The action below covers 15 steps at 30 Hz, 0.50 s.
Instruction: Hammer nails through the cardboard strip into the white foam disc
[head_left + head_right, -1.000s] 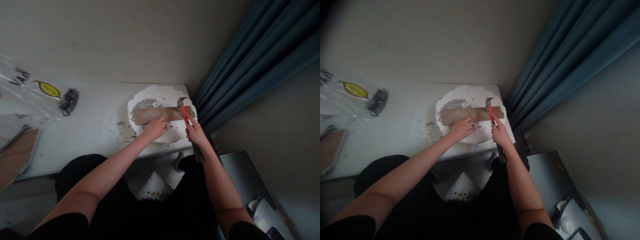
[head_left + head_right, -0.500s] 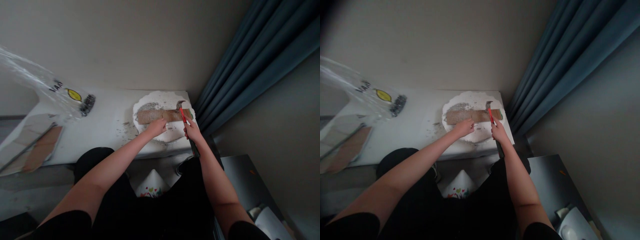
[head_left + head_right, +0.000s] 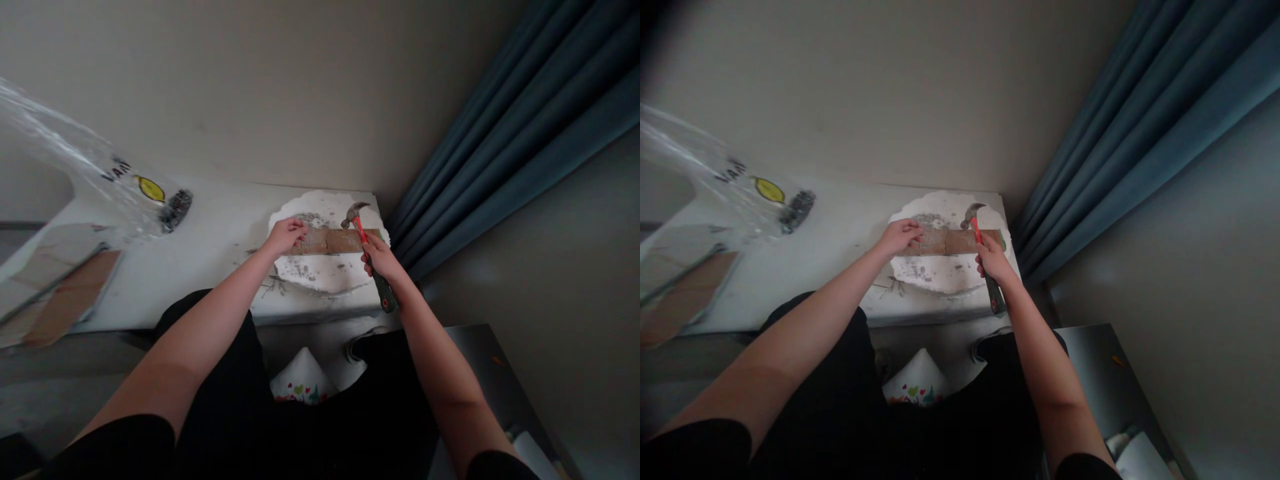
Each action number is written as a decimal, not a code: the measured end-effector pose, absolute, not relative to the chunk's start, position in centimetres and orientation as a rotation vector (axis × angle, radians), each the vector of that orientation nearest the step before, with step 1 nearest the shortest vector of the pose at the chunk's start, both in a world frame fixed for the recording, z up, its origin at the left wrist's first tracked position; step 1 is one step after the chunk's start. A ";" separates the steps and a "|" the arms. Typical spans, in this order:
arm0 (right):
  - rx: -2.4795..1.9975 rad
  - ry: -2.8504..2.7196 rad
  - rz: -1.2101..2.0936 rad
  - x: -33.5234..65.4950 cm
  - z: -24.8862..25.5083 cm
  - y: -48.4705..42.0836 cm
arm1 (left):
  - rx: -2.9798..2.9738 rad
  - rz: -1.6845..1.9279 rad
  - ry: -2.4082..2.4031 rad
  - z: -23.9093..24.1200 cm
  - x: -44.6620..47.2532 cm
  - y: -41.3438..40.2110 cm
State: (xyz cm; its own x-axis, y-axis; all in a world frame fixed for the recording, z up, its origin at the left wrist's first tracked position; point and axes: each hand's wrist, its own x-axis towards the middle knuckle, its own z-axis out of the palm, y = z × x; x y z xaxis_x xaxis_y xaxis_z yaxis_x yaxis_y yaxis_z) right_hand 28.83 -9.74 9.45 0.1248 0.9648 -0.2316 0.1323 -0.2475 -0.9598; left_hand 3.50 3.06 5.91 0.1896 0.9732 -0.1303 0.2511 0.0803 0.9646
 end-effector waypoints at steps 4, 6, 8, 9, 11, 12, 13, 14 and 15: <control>-1.611 -1.153 1.258 28.1 8.1 -9.6 | 1.664 0.862 1.293 4.9 3.6 3.6; -1.652 -1.178 1.242 27.9 7.5 -9.9 | 1.747 0.846 1.272 4.3 4.0 3.7; -1.665 -1.200 1.238 27.9 7.2 -10.0 | 1.798 0.817 1.252 3.9 4.5 3.6; -1.664 -1.205 1.240 28.0 7.2 -10.0 | 1.828 0.804 1.243 3.7 4.7 3.6; -1.664 -1.212 1.242 28.1 7.3 -9.9 | 1.891 0.786 1.220 3.5 5.0 3.4; -1.664 -1.213 1.241 28.1 7.3 -9.9 | 1.919 0.778 1.203 3.4 5.2 3.3; -1.664 -1.214 1.241 28.2 7.4 -9.9 | 1.943 0.770 1.187 3.3 5.3 3.1; -1.664 -1.215 1.241 28.1 7.5 -9.9 | 1.963 0.764 1.173 3.2 5.3 3.0; -1.663 -1.215 1.241 28.1 7.5 -9.9 | 1.977 0.760 1.165 3.1 5.4 2.9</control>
State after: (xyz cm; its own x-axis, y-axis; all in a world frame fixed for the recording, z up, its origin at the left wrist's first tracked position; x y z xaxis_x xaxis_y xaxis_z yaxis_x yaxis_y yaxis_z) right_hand 28.12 -9.87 7.54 0.0919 0.9550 -0.2821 0.2616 -0.2965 -0.9185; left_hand 5.41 2.87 3.09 0.4208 0.8978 0.1298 0.4812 -0.3422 0.8071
